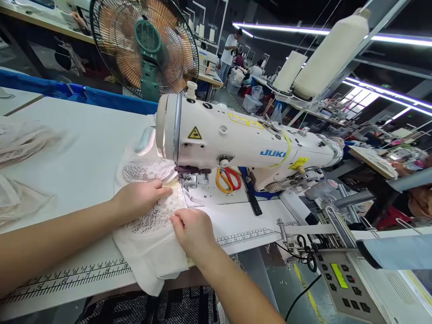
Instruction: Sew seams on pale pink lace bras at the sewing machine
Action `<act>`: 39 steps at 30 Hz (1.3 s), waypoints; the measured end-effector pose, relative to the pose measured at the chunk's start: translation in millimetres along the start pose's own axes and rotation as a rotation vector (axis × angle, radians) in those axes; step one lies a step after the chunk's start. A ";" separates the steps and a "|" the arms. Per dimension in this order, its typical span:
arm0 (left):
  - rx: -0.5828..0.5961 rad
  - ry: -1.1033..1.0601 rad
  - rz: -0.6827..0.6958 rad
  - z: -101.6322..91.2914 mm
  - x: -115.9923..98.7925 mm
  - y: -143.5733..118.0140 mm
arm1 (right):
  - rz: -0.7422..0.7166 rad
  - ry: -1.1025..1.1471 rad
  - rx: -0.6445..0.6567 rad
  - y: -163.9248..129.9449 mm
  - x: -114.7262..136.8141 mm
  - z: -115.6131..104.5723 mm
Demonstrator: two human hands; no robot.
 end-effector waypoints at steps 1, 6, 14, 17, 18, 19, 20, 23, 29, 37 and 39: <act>-0.001 0.007 -0.001 0.4 -1.3 1.8 | -0.017 -0.035 0.017 1.3 0.0 0.1; 0.013 -0.005 -0.062 0.6 -5.2 12.8 | -0.059 -0.219 0.116 9.7 -1.0 0.1; 0.058 -0.022 -0.103 -1.8 -6.8 19.6 | -0.042 -0.213 0.232 16.7 -0.6 -3.3; 0.088 -0.020 -0.090 -2.8 -4.4 17.7 | -0.036 -0.246 0.313 18.7 4.1 -8.0; 0.094 -0.019 -0.087 -3.3 -3.8 17.1 | -0.037 -0.262 0.340 20.5 5.8 -9.9; 0.097 -0.018 -0.086 -3.8 -3.4 16.7 | -0.043 -0.277 0.368 23.1 7.4 -11.7; 0.100 -0.016 -0.087 -4.2 -3.3 16.5 | -0.051 -0.295 0.396 26.6 9.1 -13.5; 0.108 -0.014 -0.084 -4.8 -4.2 17.9 | -0.074 -0.327 0.484 40.9 13.1 -17.1; 0.084 -0.059 -0.095 -3.2 -5.5 21.9 | -0.058 -0.288 0.568 60.7 7.7 -13.8; 0.081 -0.067 -0.080 -2.3 -6.6 24.0 | 0.066 -0.066 0.605 57.2 -4.0 -14.0; 0.064 -0.064 -0.083 -1.4 -7.7 24.5 | 0.024 -0.197 0.569 55.7 2.0 -14.1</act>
Point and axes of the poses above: each hand's wrist, its own y-axis towards the middle knuckle, its own z-axis out of the palm, x = y × z, the point moved 1 cm from there along y, towards the middle knuckle, and after that the axes turned 14 degrees about -x, right-handed, at the moved point
